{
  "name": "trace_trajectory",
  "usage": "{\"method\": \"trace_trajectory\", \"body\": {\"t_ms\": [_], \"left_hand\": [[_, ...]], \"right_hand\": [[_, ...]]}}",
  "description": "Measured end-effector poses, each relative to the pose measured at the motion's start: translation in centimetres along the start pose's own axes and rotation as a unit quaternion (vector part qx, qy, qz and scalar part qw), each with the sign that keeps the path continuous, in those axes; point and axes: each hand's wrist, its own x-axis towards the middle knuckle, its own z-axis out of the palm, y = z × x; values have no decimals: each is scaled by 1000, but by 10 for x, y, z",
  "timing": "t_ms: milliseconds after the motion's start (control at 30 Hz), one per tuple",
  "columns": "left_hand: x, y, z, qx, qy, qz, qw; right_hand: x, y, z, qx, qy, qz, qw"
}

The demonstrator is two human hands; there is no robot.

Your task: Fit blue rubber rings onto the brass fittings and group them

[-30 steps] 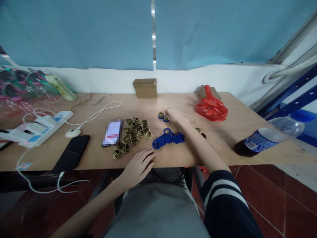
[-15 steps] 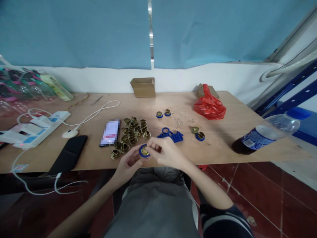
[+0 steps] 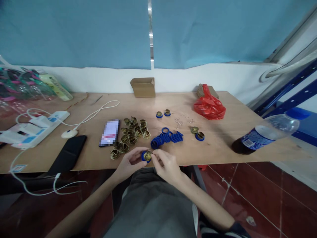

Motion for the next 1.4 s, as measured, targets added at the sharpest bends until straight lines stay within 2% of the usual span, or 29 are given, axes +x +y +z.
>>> {"method": "trace_trajectory", "body": {"t_ms": [67, 100, 200, 267, 367, 467, 567, 667, 800, 933, 1033, 1200, 1300, 1400], "left_hand": [[1, -2, 0, 8, 5, 16, 1000], [2, -4, -1, 12, 9, 22, 1000], [6, -8, -2, 19, 36, 27, 999], [7, -8, -3, 16, 38, 21, 999], [6, -6, -3, 25, 1, 1, 1000], [4, -2, -1, 46, -33, -13, 998], [4, 0, -1, 52, -41, -16, 998], [4, 0, -1, 50, -45, -14, 998], [5, 1, -2, 45, -48, -17, 998], [5, 1, -3, 26, -48, -21, 998], [7, -1, -5, 8, -48, -22, 999], [8, -3, -8, 4, -21, -19, 1000], [6, -1, -6, 12, -15, -16, 1000], [4, 2, -2, 26, -27, -14, 999]], "right_hand": [[-2, 6, 2, -44, 17, -55, 997], [-2, 10, 2, -61, 25, -59, 996], [3, 25, -1, -123, 39, -9, 992], [10, 33, -3, -176, 12, 27, 984], [24, 36, -4, -259, -67, 79, 960], [39, 29, -2, -334, -128, 117, 927], [51, 21, 1, -380, -171, 139, 898], [56, 18, 5, -405, -191, 155, 881], [56, 20, 8, -411, -186, 164, 877], [54, 22, 6, -382, -165, 169, 894], [53, 22, -1, -317, -118, 156, 928], [45, 17, -20, -147, -17, 111, 983], [30, 14, -23, -43, -4, 119, 992], [9, 18, -17, 58, -17, 141, 988]]}}
